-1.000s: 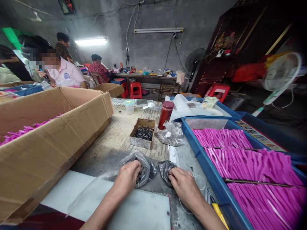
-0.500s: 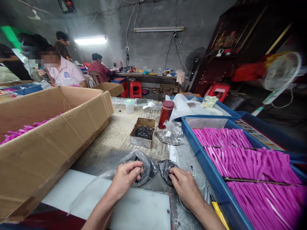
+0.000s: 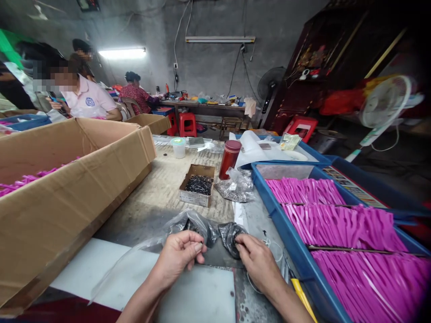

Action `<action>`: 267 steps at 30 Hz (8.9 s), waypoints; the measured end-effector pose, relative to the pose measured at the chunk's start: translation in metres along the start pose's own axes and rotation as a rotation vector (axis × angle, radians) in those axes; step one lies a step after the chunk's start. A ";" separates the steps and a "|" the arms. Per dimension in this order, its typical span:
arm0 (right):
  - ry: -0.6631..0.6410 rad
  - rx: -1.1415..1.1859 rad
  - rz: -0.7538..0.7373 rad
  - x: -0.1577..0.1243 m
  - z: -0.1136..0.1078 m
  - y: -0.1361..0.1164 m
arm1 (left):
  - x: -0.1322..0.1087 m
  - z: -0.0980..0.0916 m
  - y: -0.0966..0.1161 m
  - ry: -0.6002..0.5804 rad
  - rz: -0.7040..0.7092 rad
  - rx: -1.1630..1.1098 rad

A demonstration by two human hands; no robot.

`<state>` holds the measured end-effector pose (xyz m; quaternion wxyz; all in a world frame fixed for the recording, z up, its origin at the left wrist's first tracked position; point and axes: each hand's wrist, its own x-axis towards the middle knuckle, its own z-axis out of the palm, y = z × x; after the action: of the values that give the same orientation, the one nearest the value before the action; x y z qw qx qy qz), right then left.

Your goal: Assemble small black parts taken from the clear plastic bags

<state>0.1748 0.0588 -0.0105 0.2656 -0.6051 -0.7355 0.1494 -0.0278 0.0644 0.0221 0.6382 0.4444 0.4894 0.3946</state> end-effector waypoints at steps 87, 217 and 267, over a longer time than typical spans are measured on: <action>-0.227 0.876 0.220 -0.032 0.001 -0.029 | -0.014 0.042 -0.031 -0.182 -0.056 -0.159; 0.015 -0.128 -0.111 0.000 0.005 0.002 | 0.009 -0.004 -0.001 0.129 0.048 0.048; 0.001 1.143 0.353 -0.032 0.000 -0.042 | -0.009 0.052 -0.024 -0.093 -0.141 -0.288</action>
<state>0.1446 0.0188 0.0053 0.5207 -0.4794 -0.4269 0.5628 0.0231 0.0392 0.0081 0.7433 0.3307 0.4279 0.3939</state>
